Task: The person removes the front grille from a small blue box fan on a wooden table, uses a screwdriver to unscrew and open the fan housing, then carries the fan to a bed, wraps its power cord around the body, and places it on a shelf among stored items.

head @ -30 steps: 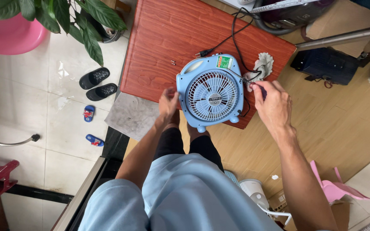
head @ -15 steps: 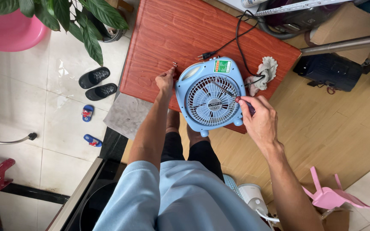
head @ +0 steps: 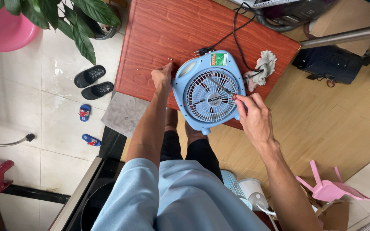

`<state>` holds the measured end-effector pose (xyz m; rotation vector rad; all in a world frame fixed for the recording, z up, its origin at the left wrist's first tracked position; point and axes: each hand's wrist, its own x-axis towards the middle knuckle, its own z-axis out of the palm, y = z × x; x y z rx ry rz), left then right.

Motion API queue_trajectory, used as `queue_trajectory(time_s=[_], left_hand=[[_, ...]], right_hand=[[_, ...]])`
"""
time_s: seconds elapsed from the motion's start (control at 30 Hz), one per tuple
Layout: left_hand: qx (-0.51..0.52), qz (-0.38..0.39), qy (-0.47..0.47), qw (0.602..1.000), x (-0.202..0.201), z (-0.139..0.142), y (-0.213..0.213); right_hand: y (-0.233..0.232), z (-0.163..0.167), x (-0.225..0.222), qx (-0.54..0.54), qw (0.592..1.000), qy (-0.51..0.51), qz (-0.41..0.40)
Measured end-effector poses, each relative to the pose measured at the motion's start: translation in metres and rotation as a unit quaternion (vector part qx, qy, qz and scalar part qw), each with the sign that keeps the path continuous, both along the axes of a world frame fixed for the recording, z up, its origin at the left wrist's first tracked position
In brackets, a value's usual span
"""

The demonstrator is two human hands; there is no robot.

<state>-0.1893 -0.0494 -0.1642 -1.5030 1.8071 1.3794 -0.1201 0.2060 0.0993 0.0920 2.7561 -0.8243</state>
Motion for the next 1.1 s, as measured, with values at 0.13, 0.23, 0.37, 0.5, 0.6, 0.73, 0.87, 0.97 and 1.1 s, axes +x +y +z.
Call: queue_trajectory(time_s=[0.13, 0.23, 0.37, 0.5, 0.6, 0.73, 0.87, 0.97, 1.1], left_hand=[[-0.102, -0.139, -0.096, 0.98, -0.009, 0.008, 0.001], [-0.119, -0.189, -0.088, 0.971, -0.013, 0.014, 0.002], [-0.134, -0.202, -0.041, 0.969, -0.009, 0.016, -0.006], [-0.123, -0.137, 0.079, 0.98, 0.007, 0.012, -0.02], [-0.029, -0.056, 0.198, 0.978, 0.031, 0.012, -0.033], [0.191, 0.081, 0.242, 0.948, 0.065, 0.027, -0.043], [0.35, 0.198, 0.136, 0.905, 0.097, 0.051, -0.04], [0.41, 0.245, 0.088, 0.874, 0.111, 0.064, -0.032], [0.466, 0.289, 0.07, 0.833, 0.12, 0.065, -0.023]], right_hand=[[0.0, 0.002, 0.002, 0.007, 1.0, 0.01, 0.002], [0.0, 0.005, 0.002, 0.012, 1.0, 0.003, 0.0], [-0.003, 0.008, 0.003, 0.027, 1.0, 0.006, 0.0], [-0.008, 0.016, 0.007, 0.005, 0.999, 0.035, -0.02], [-0.013, 0.024, 0.015, -0.031, 0.996, 0.071, -0.045], [-0.024, 0.035, 0.031, -0.073, 0.99, 0.09, -0.081], [-0.039, 0.041, 0.045, -0.109, 0.985, 0.093, -0.091], [-0.05, 0.043, 0.054, -0.127, 0.985, 0.079, -0.082], [-0.062, 0.041, 0.06, -0.156, 0.984, 0.07, -0.048]])
